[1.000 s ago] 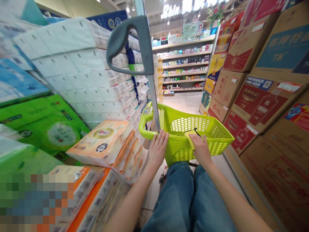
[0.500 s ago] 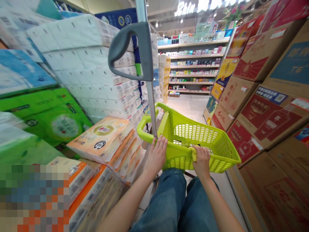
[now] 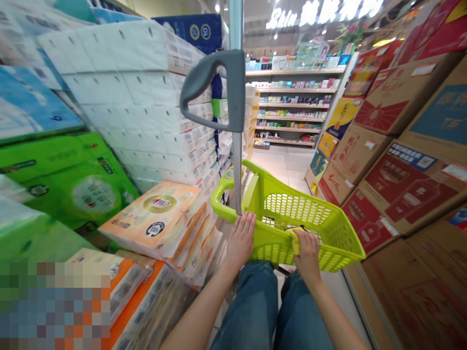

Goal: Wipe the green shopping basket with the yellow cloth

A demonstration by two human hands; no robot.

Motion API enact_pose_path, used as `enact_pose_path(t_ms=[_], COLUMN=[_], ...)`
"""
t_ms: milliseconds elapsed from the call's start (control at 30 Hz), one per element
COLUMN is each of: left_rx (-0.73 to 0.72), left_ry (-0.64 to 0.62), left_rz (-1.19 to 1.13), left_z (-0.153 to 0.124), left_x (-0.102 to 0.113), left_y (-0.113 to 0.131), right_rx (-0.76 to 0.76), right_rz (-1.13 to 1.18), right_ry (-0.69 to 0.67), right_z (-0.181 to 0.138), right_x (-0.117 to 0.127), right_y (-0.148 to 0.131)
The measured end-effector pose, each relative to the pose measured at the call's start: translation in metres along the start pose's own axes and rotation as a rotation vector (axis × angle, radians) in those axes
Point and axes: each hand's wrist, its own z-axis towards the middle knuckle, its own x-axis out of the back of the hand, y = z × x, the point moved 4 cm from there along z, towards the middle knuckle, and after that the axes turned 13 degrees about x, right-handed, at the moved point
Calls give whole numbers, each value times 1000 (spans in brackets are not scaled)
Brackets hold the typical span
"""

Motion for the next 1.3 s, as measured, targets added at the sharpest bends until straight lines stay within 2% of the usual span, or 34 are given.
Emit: enact_pose_path(t_ms=[200,367,600,800,967,1133,1233,1300], left_rx=[-78,-59,41,81,118,63,21,10], left_ry=[14,27,31,0,-8,-34,-50,-55], left_rz=[-13,-17,-28,15,59,44,26,10], left_z=[8,3,-13,-12,-12,-12,-10,-9], left_x=[0,5,13,17,17,21,25,26], left_y=[-29,-44,-31,-16,-6,-14,-22,-24], right_rx=[-50,-63,-22,63,77,29,-103,-203], right_rz=[-3,25,53,89,113,121,109,135], right_ry=[47,51,42,10,-3,8,49,87], right_z=[11,22,15,12,11,6,3,8], right_x=[-17,-25,-20,-17,-16,-13,-14,-19], right_y=[-14,-33,-32,-19,-14,-17,-32,-51])
